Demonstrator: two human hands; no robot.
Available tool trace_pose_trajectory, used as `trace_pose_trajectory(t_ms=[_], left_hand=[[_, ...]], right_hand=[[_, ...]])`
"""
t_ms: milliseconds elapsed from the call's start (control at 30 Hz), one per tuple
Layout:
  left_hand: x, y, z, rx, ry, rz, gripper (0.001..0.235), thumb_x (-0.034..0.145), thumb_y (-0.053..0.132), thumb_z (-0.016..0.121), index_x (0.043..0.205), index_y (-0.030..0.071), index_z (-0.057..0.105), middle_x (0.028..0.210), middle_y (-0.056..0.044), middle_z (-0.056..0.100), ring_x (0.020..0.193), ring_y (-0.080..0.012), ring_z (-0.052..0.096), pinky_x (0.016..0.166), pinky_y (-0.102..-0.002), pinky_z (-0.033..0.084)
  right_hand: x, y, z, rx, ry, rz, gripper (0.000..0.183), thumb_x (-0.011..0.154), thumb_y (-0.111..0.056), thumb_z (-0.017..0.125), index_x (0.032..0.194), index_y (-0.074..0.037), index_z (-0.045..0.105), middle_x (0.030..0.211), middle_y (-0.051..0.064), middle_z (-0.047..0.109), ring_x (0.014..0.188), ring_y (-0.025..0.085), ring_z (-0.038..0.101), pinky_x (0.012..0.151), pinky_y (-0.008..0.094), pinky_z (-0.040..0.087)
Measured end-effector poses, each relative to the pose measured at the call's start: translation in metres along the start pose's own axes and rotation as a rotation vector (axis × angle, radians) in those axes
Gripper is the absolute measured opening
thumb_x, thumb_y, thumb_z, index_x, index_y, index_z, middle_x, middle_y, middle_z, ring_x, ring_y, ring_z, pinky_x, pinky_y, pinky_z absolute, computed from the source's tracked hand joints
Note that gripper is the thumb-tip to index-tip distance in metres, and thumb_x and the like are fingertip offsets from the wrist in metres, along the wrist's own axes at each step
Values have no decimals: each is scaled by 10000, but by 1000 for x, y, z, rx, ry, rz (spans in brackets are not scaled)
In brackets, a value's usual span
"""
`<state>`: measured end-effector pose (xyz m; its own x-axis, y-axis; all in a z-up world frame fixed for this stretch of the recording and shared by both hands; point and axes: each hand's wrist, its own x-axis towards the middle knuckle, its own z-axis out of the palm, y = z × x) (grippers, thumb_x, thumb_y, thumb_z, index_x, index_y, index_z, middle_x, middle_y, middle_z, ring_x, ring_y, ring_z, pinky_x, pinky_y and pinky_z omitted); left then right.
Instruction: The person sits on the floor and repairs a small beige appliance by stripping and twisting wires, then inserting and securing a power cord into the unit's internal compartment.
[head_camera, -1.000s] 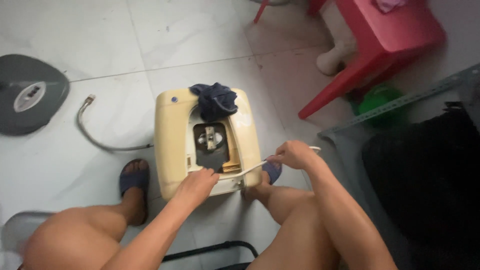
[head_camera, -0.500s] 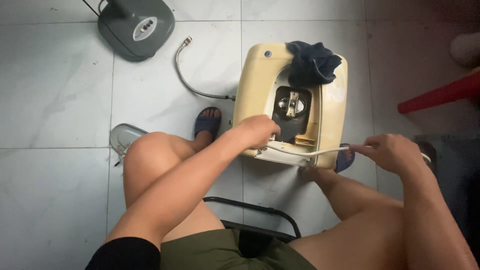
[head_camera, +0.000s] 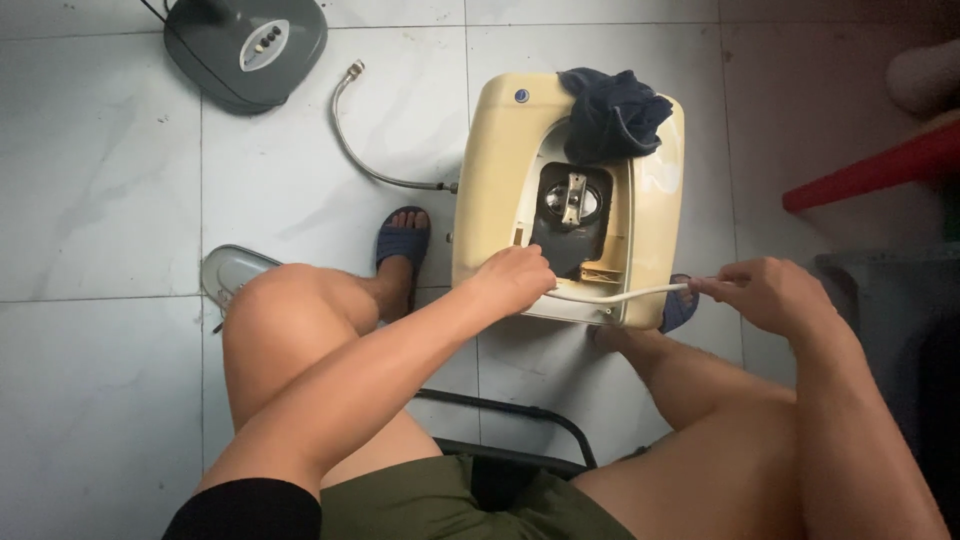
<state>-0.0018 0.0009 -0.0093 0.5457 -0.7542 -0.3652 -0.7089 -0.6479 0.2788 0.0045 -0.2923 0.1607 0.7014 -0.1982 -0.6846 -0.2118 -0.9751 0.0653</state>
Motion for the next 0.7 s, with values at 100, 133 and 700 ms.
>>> trace_pose_trajectory(t_ms=[100, 133, 700], left_hand=[[-4, 4, -1, 39, 41, -18, 310, 744, -145, 643, 680, 158, 656, 672, 32, 633, 858, -220, 512, 672, -377, 456], [-6, 6, -2, 70, 69, -33, 311, 778, -122, 663, 652, 163, 656, 658, 47, 623, 885, -204, 491, 744, -366, 431], [1, 23, 0, -10, 313, 37, 288, 822, -83, 684, 667, 150, 614, 672, 18, 603, 822, -223, 479, 656, -377, 330]], right_hand=[[4, 1, 4, -14, -1, 2, 481, 948, -594, 636, 1089, -186, 849, 895, 82, 784, 773, 225, 657, 573, 336, 457], [6, 3, 6, -50, 5, -4, 497, 942, -626, 619, 1081, -204, 842, 875, 70, 785, 770, 220, 664, 575, 339, 459], [-2, -2, 3, -53, -38, 24, 584, 977, -650, 561, 884, -142, 833, 735, 56, 670, 620, 183, 515, 541, 312, 360]])
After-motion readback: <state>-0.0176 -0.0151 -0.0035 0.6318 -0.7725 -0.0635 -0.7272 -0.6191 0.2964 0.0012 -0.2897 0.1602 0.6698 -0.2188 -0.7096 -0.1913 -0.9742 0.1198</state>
